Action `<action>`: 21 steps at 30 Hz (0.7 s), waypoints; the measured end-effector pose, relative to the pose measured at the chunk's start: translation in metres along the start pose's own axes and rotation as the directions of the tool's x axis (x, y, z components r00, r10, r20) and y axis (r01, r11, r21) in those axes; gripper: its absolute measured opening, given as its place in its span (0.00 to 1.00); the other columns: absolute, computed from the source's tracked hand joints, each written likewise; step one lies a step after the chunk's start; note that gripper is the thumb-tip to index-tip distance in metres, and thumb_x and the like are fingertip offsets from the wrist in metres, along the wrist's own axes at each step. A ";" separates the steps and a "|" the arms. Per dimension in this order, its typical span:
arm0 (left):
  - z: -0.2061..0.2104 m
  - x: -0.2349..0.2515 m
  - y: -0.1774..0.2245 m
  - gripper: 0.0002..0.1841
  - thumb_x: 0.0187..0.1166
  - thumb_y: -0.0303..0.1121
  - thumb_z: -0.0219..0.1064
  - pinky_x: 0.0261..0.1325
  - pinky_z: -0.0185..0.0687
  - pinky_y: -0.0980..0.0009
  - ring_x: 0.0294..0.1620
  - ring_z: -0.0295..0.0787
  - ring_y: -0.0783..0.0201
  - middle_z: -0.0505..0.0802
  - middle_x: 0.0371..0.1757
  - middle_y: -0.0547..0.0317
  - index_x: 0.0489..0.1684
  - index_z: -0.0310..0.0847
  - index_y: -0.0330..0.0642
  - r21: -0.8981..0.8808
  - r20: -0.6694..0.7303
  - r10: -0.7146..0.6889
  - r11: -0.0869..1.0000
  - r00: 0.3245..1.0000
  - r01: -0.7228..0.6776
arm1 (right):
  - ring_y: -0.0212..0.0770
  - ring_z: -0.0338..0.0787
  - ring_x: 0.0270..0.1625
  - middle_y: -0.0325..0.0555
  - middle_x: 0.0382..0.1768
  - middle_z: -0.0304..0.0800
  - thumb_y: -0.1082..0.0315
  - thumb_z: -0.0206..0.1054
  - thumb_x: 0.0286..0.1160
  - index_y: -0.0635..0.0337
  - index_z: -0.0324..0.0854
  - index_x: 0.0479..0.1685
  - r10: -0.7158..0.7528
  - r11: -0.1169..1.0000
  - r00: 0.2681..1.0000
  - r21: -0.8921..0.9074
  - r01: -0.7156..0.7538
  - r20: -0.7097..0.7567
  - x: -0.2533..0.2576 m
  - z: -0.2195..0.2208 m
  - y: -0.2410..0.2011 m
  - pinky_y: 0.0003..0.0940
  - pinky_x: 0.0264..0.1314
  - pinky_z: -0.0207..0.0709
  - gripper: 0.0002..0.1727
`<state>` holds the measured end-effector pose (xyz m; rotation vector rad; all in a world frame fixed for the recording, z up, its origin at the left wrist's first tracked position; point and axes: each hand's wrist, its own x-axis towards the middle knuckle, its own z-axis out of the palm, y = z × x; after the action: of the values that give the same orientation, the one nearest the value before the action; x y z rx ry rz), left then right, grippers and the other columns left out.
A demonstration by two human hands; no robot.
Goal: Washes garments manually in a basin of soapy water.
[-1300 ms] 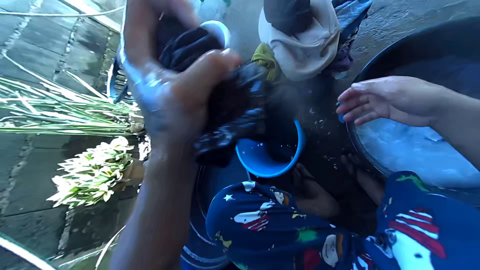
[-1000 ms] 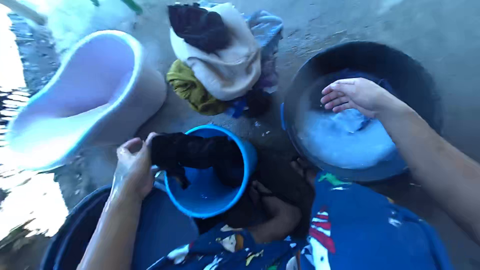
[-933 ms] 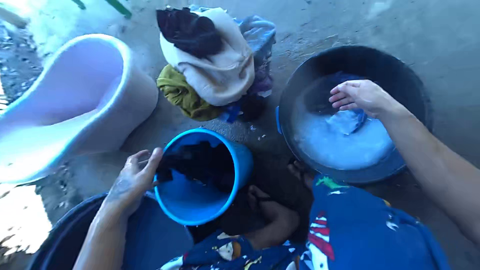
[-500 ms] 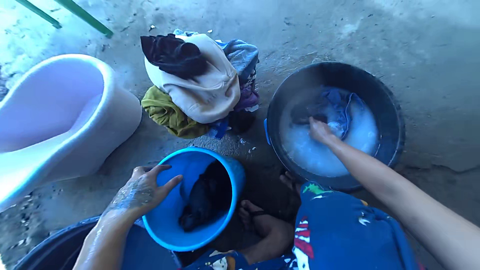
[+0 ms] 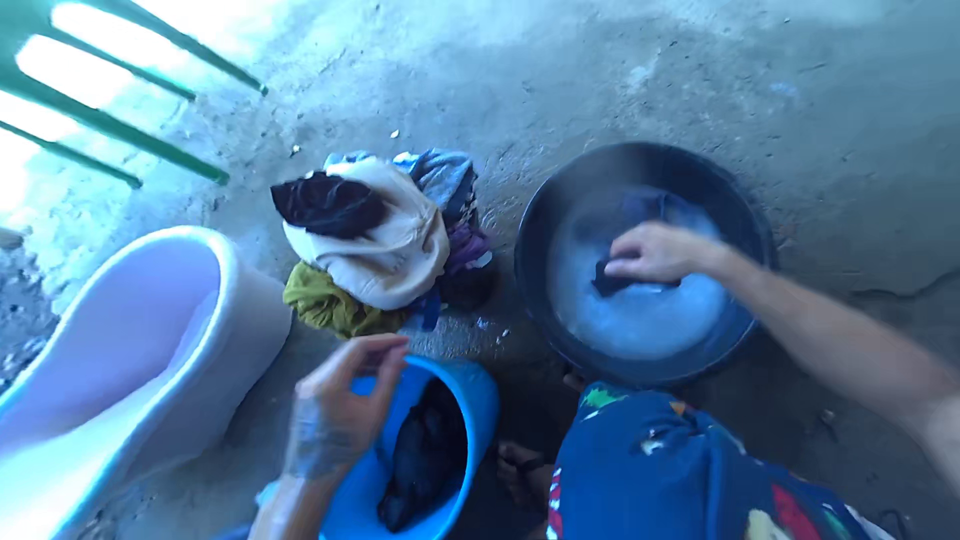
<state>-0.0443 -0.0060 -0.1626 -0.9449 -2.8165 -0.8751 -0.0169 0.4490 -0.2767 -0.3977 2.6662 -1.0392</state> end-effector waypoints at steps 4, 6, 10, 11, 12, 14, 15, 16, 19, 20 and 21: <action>0.087 0.044 0.063 0.16 0.77 0.37 0.71 0.44 0.94 0.54 0.41 0.96 0.56 0.96 0.46 0.53 0.58 0.89 0.42 0.047 0.345 0.217 0.968 0.913 -0.248 | 0.66 0.89 0.61 0.64 0.52 0.92 0.54 0.67 0.81 0.63 0.90 0.52 0.235 0.972 0.941 -0.067 -0.225 0.243 -0.008 0.118 0.055 0.73 0.67 0.76 0.20; 0.139 0.063 0.080 0.17 0.77 0.39 0.73 0.46 0.94 0.50 0.42 0.97 0.54 0.96 0.49 0.53 0.62 0.89 0.44 0.031 0.467 0.279 0.943 0.839 -0.331 | 0.70 0.87 0.65 0.69 0.57 0.90 0.59 0.67 0.81 0.66 0.89 0.56 0.326 0.945 0.884 -0.114 -0.306 0.336 -0.015 0.142 0.070 0.76 0.68 0.73 0.18; 0.226 0.092 0.091 0.46 0.67 0.52 0.81 0.59 0.88 0.44 0.54 0.94 0.46 0.89 0.68 0.42 0.86 0.67 0.39 0.035 0.599 0.110 0.986 0.793 -0.163 | 0.66 0.90 0.56 0.65 0.46 0.92 0.57 0.66 0.82 0.66 0.90 0.46 0.154 0.986 0.969 0.025 -0.162 0.194 -0.002 0.107 0.055 0.72 0.61 0.77 0.18; 0.246 0.094 0.088 0.54 0.59 0.53 0.86 0.62 0.86 0.42 0.58 0.92 0.43 0.87 0.71 0.39 0.88 0.63 0.37 0.009 0.563 0.098 0.992 0.821 -0.124 | 0.63 0.91 0.53 0.64 0.43 0.92 0.58 0.64 0.83 0.67 0.89 0.44 0.075 0.992 0.990 0.090 -0.087 0.122 -0.004 0.084 0.040 0.70 0.59 0.77 0.18; 0.264 0.095 0.084 0.55 0.53 0.52 0.89 0.67 0.84 0.41 0.63 0.91 0.41 0.87 0.71 0.37 0.84 0.67 0.33 -0.049 0.498 0.118 0.993 0.859 -0.108 | 0.62 0.91 0.53 0.64 0.43 0.91 0.59 0.63 0.85 0.68 0.88 0.44 0.001 0.990 0.998 0.138 -0.009 0.057 -0.009 0.058 0.022 0.67 0.59 0.77 0.18; 0.290 0.103 0.077 0.41 0.54 0.48 0.88 0.71 0.81 0.42 0.63 0.91 0.42 0.93 0.60 0.37 0.66 0.83 0.28 -0.158 0.379 0.117 0.986 0.918 -0.061 | 0.57 0.91 0.47 0.62 0.39 0.91 0.59 0.59 0.88 0.70 0.88 0.43 -0.114 0.969 0.990 0.213 0.128 -0.079 -0.024 0.011 -0.015 0.61 0.55 0.79 0.20; 0.293 0.108 0.081 0.35 0.59 0.46 0.86 0.70 0.81 0.41 0.60 0.92 0.41 0.94 0.55 0.35 0.60 0.85 0.26 -0.185 0.360 0.086 0.983 0.929 -0.020 | 0.54 0.88 0.40 0.60 0.32 0.87 0.59 0.57 0.89 0.71 0.85 0.37 -0.151 0.945 0.972 0.264 0.195 -0.177 -0.032 -0.006 -0.028 0.56 0.47 0.78 0.22; 0.291 0.113 0.088 0.31 0.63 0.43 0.83 0.68 0.82 0.40 0.57 0.93 0.40 0.94 0.51 0.33 0.57 0.85 0.24 -0.212 0.344 0.058 0.977 0.937 0.018 | 0.47 0.83 0.32 0.53 0.25 0.82 0.59 0.57 0.89 0.69 0.82 0.30 -0.166 0.906 0.940 0.330 0.264 -0.297 -0.040 -0.019 -0.038 0.49 0.39 0.75 0.23; 0.278 0.125 0.110 0.20 0.69 0.32 0.73 0.61 0.84 0.39 0.49 0.94 0.41 0.95 0.45 0.34 0.54 0.86 0.24 -0.343 0.185 0.024 0.938 0.982 0.042 | 0.24 0.78 0.30 0.30 0.24 0.77 0.56 0.61 0.86 0.58 0.79 0.27 0.042 0.687 0.784 0.588 0.427 -0.619 -0.053 -0.036 -0.042 0.27 0.38 0.74 0.19; 0.272 0.128 0.116 0.18 0.70 0.29 0.70 0.54 0.88 0.43 0.43 0.94 0.47 0.95 0.42 0.38 0.55 0.85 0.25 -0.414 0.127 0.006 0.909 0.992 0.047 | 0.25 0.84 0.36 0.31 0.29 0.84 0.56 0.62 0.84 0.58 0.83 0.34 0.203 0.568 0.736 0.690 0.449 -0.646 -0.054 -0.034 -0.038 0.29 0.45 0.80 0.16; 0.265 0.132 0.122 0.17 0.68 0.27 0.66 0.39 0.90 0.53 0.31 0.92 0.57 0.93 0.36 0.46 0.54 0.84 0.28 -0.501 0.072 -0.019 0.864 0.997 0.053 | 0.30 0.90 0.43 0.37 0.37 0.91 0.55 0.61 0.85 0.60 0.84 0.44 0.360 0.417 0.707 0.783 0.462 -0.609 -0.053 -0.029 -0.032 0.36 0.53 0.86 0.16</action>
<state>-0.0476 0.2850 -0.2964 -0.9772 -2.7065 -1.6703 0.0280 0.4624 -0.2275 0.2535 1.9355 -2.9421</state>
